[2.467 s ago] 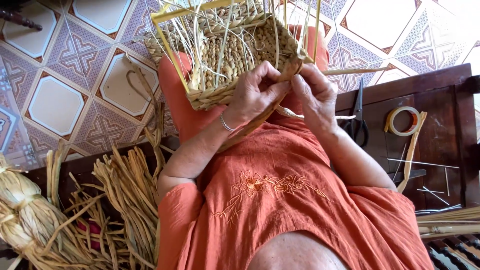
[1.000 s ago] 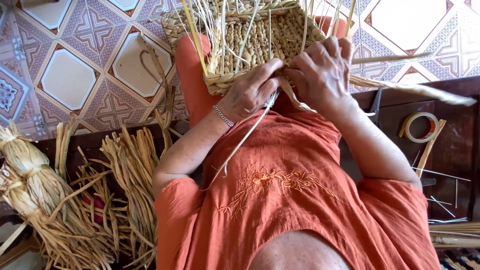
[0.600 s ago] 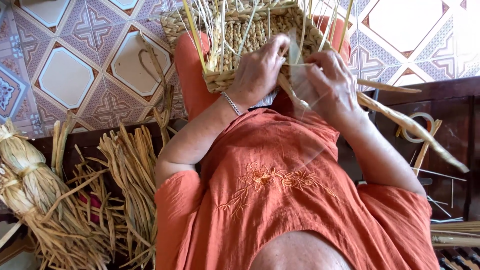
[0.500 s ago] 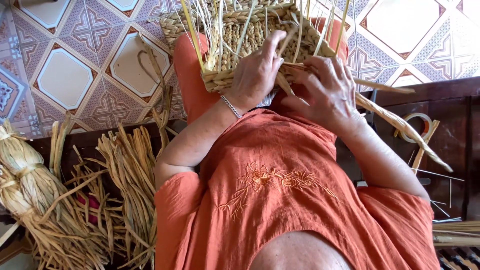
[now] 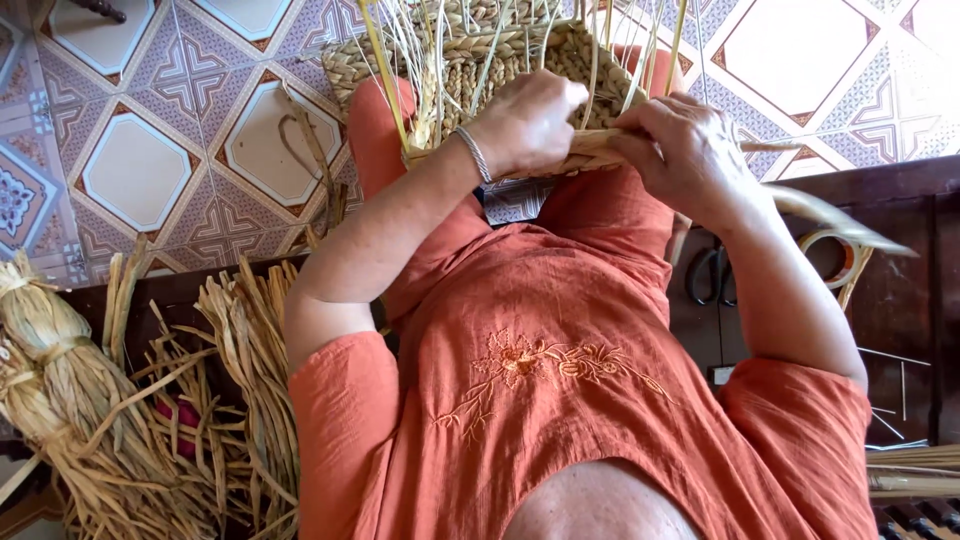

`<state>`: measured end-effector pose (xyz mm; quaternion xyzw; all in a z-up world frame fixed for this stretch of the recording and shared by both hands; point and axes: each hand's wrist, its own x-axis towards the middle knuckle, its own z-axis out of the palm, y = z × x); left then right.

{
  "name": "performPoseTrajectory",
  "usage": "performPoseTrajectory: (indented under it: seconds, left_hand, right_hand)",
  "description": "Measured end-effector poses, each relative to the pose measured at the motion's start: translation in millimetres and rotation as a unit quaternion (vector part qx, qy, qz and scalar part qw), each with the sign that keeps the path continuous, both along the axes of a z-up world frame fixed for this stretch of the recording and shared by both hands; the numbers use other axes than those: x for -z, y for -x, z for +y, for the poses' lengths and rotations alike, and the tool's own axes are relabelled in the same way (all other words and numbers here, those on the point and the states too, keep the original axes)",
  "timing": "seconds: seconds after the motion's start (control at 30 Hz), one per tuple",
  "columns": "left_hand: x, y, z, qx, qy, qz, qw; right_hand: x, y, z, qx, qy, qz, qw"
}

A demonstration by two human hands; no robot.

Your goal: The person weaves a basket by hand, interlacing dried plant fibers through a frame and tightening the weave. They periodically incorporate additional fibers from a pile and use shears to trim excess material.

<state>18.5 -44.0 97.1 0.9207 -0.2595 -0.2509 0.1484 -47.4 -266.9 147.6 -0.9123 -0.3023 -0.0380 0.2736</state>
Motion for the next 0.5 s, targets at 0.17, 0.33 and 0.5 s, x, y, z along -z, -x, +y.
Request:
performPoseTrajectory:
  seconds: [0.17, 0.33, 0.5]
  left_hand:
    - [34, 3, 16, -0.032, 0.268, -0.025, 0.962]
    - [32, 14, 26, 0.024, 0.357, -0.124, 0.926]
    - [30, 16, 26, 0.049, 0.353, -0.097, 0.929]
  right_hand:
    - [4, -12, -3, 0.025, -0.027, 0.127, 0.991]
    - [6, -10, 3, 0.013, 0.009, -0.014, 1.000]
    - [-41, -10, 36, -0.061, 0.117, -0.427, 0.895]
